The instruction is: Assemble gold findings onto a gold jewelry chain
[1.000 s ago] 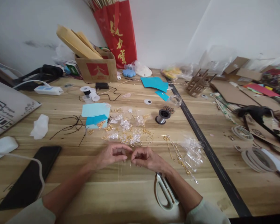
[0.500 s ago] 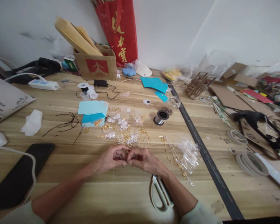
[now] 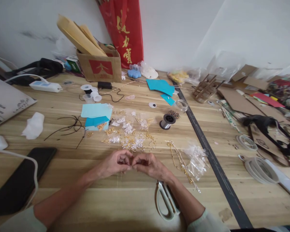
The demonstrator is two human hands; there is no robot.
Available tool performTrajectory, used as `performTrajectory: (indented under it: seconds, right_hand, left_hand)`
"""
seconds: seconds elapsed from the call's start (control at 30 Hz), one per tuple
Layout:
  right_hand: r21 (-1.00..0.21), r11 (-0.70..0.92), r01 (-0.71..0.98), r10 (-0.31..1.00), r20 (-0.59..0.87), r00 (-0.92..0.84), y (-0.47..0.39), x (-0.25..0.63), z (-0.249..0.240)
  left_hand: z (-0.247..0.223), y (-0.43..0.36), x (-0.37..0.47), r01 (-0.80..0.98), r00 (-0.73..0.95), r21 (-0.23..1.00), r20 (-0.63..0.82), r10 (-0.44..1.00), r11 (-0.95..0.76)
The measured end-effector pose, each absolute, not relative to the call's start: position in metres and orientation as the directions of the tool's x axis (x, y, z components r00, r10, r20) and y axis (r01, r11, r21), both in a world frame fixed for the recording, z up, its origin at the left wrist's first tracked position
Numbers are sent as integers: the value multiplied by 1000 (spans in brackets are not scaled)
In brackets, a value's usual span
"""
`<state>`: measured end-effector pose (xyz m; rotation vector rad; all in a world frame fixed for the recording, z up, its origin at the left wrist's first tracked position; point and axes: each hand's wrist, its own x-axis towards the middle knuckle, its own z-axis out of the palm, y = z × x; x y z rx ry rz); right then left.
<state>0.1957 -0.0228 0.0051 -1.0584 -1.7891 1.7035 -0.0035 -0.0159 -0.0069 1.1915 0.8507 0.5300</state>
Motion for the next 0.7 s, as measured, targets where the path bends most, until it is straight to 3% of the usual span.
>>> performTrajectory:
  seconds: [0.27,0.7]
  right_hand:
    - [-970,-21,243,790,-166,-591,-23,195,2]
    - [-980,-39,196,777,-153,-611,-24,194,4]
  left_hand:
    - [-4,-17,-4,206,613,953,-303,730,222]
    - [-9,-17,-3,96,646,932,-326,690,350]
